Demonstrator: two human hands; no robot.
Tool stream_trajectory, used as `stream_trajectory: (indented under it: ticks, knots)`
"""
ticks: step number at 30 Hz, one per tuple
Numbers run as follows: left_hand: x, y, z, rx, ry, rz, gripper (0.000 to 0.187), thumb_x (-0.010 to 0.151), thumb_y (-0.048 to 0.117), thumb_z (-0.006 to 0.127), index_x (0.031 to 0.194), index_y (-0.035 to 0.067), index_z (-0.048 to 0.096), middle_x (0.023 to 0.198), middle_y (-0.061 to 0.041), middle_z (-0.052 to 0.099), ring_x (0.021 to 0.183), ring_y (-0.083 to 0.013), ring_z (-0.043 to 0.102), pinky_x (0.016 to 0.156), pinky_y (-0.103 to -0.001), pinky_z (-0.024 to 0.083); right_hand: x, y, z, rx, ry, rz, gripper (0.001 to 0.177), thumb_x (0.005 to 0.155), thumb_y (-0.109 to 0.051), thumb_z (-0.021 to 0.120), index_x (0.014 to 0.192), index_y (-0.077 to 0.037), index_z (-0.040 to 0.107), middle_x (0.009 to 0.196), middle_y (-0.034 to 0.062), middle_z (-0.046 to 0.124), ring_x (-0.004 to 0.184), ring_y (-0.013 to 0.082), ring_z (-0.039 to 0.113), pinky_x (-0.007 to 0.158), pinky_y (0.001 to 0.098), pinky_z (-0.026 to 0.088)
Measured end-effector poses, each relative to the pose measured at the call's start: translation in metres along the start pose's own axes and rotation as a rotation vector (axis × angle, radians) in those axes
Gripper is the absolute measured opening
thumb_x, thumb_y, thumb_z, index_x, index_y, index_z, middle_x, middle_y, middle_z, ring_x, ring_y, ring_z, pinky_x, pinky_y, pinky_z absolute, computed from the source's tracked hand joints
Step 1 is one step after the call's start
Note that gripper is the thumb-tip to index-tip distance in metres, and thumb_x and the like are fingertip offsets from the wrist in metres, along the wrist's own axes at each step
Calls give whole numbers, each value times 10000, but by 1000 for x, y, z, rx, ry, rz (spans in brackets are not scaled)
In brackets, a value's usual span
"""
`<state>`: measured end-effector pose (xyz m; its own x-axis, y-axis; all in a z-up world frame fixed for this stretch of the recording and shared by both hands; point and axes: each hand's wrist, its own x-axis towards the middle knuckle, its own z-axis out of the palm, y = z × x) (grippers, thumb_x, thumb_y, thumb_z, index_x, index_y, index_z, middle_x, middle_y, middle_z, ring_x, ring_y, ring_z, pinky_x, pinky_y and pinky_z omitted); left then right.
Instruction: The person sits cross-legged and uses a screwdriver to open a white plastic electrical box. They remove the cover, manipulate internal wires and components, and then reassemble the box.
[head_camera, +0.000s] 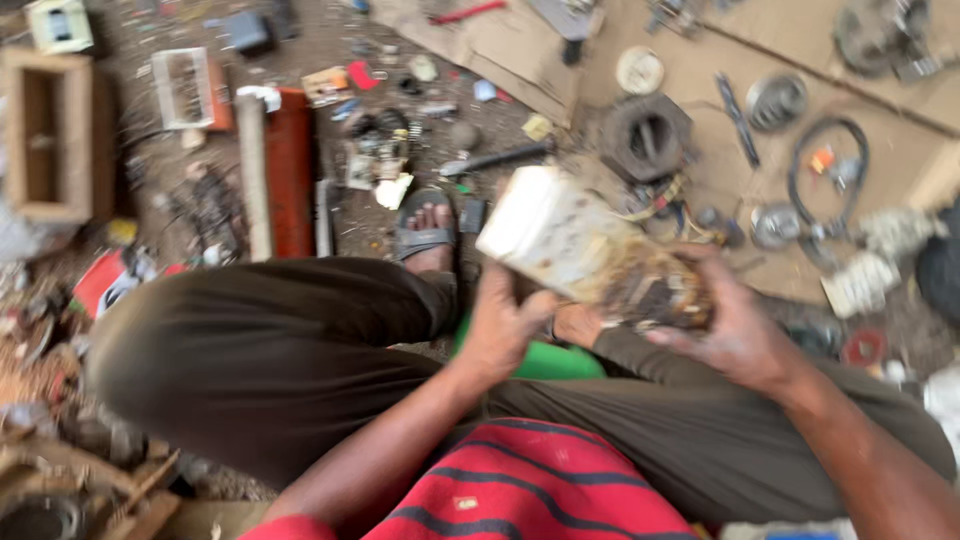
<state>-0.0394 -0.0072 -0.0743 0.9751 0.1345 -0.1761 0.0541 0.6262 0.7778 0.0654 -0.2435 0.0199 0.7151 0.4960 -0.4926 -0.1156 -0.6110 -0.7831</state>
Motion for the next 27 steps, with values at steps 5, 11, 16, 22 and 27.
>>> stream_trajectory:
  ticks: [5, 11, 16, 22, 27]
  knots:
    - [-40, 14, -57, -48, 166, -407, 779, 890, 403, 783, 1475, -13, 481, 1443, -119, 599, 1310, -274, 593, 1095, -455, 485, -2, -2, 54, 144, -174, -33, 937, 745, -423, 865, 1453, -29, 393, 1343, 155, 549, 1281, 241, 522, 1086, 380, 440]
    - [-99, 15, -112, -262, 302, -290, 946, 806, 671, 714, 1476, 31, 523, 1406, -151, 611, 1248, -296, 622, 1043, -463, 516, 9, 9, 99, 135, -425, -26, 780, 791, -341, 837, 1420, -67, 467, 1293, 125, 605, 1199, 231, 613, 978, 382, 512]
    - [-88, 11, -91, 691, 118, -230, 868, 941, 805, 489, 1333, 46, 641, 1185, -61, 716, 1156, -201, 697, 1002, -365, 580, 54, 39, 42, -59, -137, 24, 367, 900, -259, 739, 1197, -52, 685, 1127, 99, 718, 934, 180, 710, 803, 350, 589]
    - [-57, 58, -18, 220, 0, -265, 1162, 651, 541, 987, 1514, 39, 391, 1395, -72, 595, 1298, -197, 593, 1139, -365, 487, 123, 50, 13, -269, -55, 257, 348, 951, -270, 692, 1192, -19, 685, 995, 172, 773, 869, 206, 745, 769, 374, 564]
    - [-32, 87, -3, 857, -115, 11, 1151, 536, 341, 1011, 1482, 41, 429, 1407, -159, 571, 1353, -288, 565, 1158, -413, 461, 170, 62, 62, -238, -127, -25, 355, 947, -272, 695, 1194, -17, 690, 1076, 153, 739, 933, 235, 723, 834, 386, 565]
